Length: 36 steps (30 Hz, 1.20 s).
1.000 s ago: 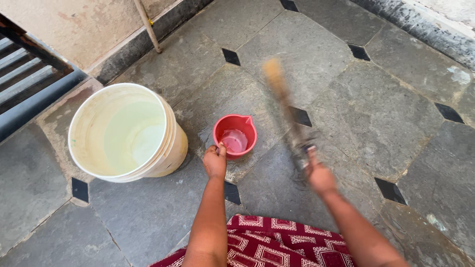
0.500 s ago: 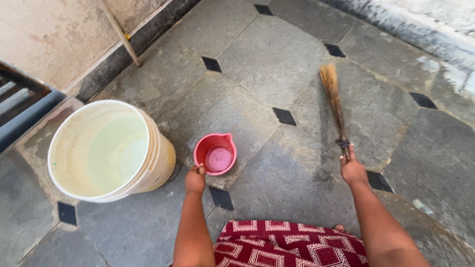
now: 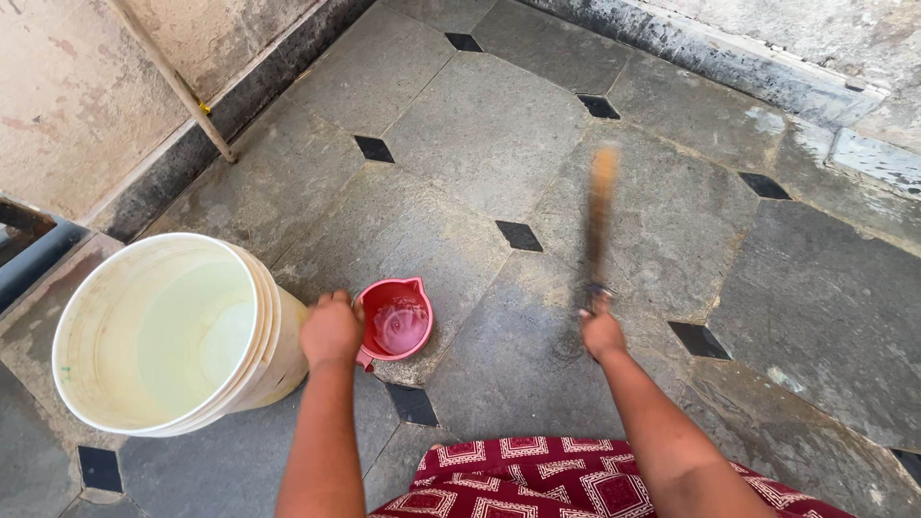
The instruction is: The person sweeps water across a stone floor using a bundle of sticks and pours more water from a small pink bucket.
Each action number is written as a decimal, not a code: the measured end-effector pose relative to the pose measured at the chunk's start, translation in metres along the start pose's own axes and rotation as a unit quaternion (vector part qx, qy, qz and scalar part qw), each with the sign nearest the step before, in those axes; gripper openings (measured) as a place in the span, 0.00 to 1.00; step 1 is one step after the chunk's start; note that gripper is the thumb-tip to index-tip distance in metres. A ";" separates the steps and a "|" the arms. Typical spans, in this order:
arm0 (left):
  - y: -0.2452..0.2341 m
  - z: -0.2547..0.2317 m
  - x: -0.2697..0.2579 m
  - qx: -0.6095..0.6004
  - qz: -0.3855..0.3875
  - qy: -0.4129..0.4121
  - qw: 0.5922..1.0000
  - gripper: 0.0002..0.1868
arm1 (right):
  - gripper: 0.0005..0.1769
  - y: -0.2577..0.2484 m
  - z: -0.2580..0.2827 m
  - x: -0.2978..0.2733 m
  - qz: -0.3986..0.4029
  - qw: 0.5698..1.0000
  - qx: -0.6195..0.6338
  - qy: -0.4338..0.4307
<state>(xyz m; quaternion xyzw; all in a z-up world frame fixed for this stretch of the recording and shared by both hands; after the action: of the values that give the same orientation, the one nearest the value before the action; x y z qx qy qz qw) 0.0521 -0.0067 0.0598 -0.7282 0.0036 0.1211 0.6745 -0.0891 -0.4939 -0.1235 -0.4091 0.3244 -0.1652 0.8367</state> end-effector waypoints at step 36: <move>-0.049 0.053 0.079 0.257 -0.111 0.014 0.960 0.49 | 0.31 -0.116 -0.027 0.030 -0.142 0.972 0.181 0.047</move>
<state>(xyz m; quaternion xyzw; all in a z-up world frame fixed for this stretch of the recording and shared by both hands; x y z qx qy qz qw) 0.1280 0.0628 0.0902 -0.5281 -0.0368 0.0309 0.8478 -0.0870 -0.5968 -0.0562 -0.2846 0.2668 -0.3576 0.8485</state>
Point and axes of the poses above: each hand's wrist, its own x-axis towards the middle knuckle, its own y-axis out of the palm, z = x × y, the point moved 5 cm from there along x, towards the middle knuckle, and after that the axes turned 7 degrees about -y, right-handed, at the moved point
